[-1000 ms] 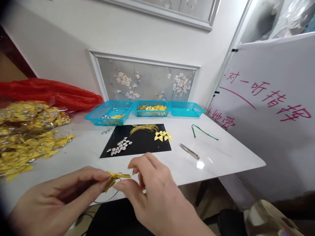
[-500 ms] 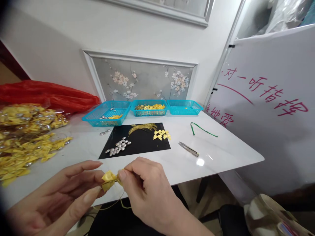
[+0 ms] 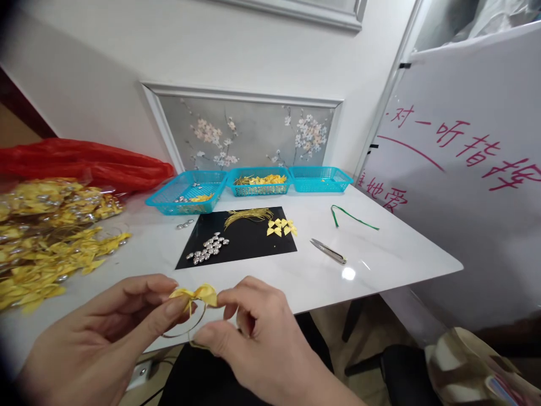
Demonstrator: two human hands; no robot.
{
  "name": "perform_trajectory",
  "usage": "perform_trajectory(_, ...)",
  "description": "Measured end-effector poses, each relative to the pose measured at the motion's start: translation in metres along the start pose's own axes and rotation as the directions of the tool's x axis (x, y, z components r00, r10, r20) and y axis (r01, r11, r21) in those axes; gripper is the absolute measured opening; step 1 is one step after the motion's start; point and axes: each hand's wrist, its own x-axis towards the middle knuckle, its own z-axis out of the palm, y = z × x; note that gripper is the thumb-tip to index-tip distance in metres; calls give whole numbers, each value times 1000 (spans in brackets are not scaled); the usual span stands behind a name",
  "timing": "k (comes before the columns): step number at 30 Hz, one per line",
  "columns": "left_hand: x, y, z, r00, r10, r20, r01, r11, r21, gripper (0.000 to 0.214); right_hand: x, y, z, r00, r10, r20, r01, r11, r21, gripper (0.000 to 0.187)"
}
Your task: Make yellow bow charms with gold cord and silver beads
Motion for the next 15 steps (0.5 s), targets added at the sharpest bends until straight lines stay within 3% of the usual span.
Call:
perform_trajectory(4,0,3,4,997,29,-66,-26,998,59,27,-7,6,18,990,2,138,-23,988,152,6)
perform_trajectory(8,2,6,6,994,63,-87,-53,993,109,25,-9,-2,11,990,-132,40,126,983,135,29)
perform_trajectory(11,2,7,8,993,101,-60,-93,989,118,21,-8,-10,-2,970,-241,23,238,966,96,29)
perform_trajectory(15,0,7,13,990,139,-36,-133,982,135,16,-7,-14,-9,960,-278,38,271,954,130,31)
